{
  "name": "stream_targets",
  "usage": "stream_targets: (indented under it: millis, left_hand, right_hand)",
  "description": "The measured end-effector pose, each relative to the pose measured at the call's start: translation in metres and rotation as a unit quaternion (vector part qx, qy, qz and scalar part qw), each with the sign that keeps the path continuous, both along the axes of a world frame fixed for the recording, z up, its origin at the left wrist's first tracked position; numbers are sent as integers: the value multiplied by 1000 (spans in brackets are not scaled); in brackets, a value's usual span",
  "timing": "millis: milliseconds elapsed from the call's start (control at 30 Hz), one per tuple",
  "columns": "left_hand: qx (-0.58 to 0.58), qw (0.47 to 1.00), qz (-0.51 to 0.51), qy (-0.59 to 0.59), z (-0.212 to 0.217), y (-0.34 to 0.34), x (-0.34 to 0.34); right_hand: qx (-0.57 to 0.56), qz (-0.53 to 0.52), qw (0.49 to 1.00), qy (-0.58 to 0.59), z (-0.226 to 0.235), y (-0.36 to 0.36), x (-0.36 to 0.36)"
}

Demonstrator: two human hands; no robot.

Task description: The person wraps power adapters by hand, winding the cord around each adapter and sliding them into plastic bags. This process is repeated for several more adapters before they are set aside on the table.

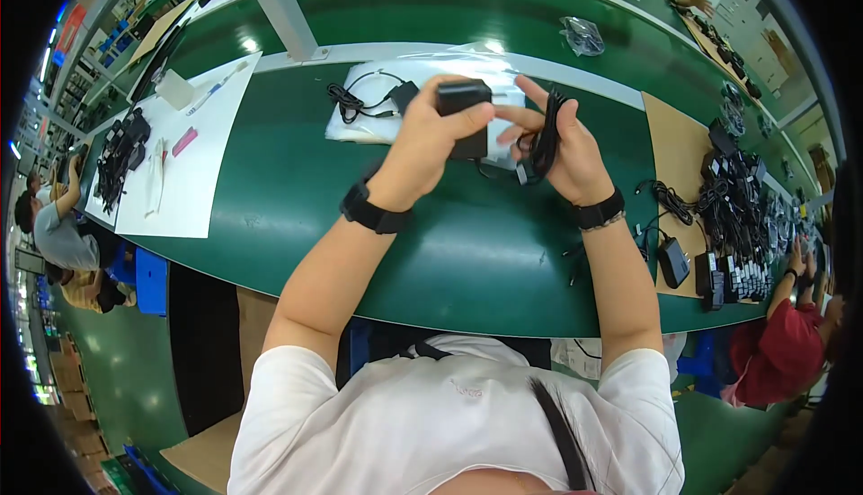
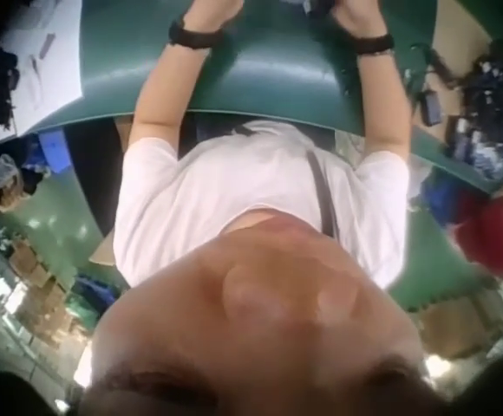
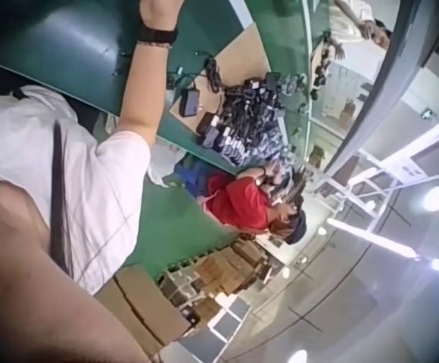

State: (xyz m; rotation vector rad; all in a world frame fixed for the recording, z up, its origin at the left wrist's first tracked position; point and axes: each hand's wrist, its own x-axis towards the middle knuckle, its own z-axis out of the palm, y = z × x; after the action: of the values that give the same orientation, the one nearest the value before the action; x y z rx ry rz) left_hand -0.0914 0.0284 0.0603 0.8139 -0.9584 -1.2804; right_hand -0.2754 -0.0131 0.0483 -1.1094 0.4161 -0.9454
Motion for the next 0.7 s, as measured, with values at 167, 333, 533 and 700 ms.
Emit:
stream_targets:
  millis: [167,333,533,700]
  left_hand:
    - [33,998,-48,10,-14,3,-14]
    - [31,990,-112,75,-21,4,-8]
    - [63,996,-53,32,-30,9,-12]
    - [43,996,-68,-31,-36,10,-1]
  right_hand:
    - [55,79,994,41,-11,4,5]
    - [71,9,995,66,-10,12,17]
    - [-109,6,981,163,-22,16,23]
    - [-290,-15,906,308,-30,13,20]
